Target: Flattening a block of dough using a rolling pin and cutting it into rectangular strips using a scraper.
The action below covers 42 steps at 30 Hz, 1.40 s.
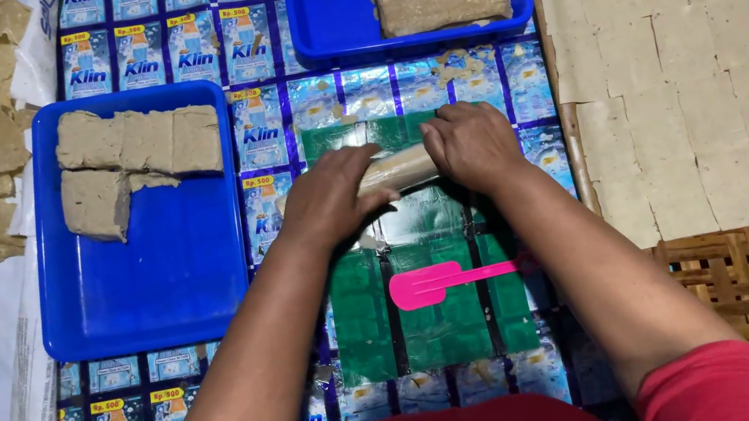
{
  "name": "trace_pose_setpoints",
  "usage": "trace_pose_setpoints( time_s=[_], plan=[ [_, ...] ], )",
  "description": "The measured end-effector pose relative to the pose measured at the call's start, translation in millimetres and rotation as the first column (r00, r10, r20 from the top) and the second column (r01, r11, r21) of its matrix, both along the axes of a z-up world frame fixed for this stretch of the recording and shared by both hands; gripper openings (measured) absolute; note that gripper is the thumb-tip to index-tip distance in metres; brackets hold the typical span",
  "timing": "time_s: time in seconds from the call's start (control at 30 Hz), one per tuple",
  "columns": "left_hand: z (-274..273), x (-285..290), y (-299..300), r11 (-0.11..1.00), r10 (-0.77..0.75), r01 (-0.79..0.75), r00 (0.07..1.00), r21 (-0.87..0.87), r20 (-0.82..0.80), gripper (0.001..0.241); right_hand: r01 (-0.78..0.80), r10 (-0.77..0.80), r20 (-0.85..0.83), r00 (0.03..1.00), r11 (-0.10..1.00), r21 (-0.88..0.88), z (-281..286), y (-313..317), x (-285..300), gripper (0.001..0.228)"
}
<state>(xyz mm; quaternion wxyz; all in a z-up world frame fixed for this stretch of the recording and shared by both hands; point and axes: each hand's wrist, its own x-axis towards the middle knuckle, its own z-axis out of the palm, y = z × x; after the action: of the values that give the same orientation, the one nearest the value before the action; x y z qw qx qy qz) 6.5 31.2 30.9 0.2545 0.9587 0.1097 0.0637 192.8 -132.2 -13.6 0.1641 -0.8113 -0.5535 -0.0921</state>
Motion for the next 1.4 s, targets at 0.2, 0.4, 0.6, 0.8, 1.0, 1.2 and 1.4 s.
trace_pose_setpoints(
  time_s=[0.2, 0.4, 0.6, 0.8, 1.0, 1.2, 1.4],
  plan=[
    [-47.3, 25.0, 11.0, 0.954, 0.252, -0.258, 0.966, 0.153, 0.056, 0.038, 0.05, -0.052, -0.042, 0.998, 0.997, -0.051, -13.1, -7.9, 7.7, 0.031],
    [-34.1, 50.3, 26.7, 0.96, 0.256, -0.243, 0.963, 0.138, -0.083, 0.049, 0.134, -0.157, -0.161, 0.974, 0.98, -0.147, -10.0, 0.5, 19.6, 0.02],
    [-47.5, 60.1, 29.5, 0.942, 0.278, -0.256, 0.958, 0.215, -0.077, 0.065, 0.11, -0.112, -0.088, 0.99, 0.994, -0.019, -6.4, 3.2, 20.5, 0.043],
    [-47.8, 41.4, 13.2, 0.938, 0.269, -0.225, 0.952, 0.265, -0.146, 0.065, 0.129, -0.138, -0.044, 0.989, 0.978, -0.163, -25.8, -10.2, 11.6, 0.051],
    [-60.2, 19.8, -5.1, 0.922, 0.273, -0.236, 0.958, 0.306, -0.083, 0.059, 0.133, -0.145, -0.066, 0.987, 0.978, -0.16, -21.9, -26.3, -9.3, 0.059],
    [-54.9, -6.4, -25.7, 0.934, 0.25, -0.225, 0.966, 0.277, -0.059, 0.059, 0.139, -0.154, -0.09, 0.984, 0.978, -0.155, -21.3, -46.2, -32.1, 0.063],
    [-55.5, 18.6, -2.4, 0.924, 0.254, -0.233, 0.967, 0.304, -0.028, 0.057, 0.191, -0.213, -0.096, 0.972, 0.962, -0.197, -12.3, -18.5, -13.4, 0.059]
  ],
)
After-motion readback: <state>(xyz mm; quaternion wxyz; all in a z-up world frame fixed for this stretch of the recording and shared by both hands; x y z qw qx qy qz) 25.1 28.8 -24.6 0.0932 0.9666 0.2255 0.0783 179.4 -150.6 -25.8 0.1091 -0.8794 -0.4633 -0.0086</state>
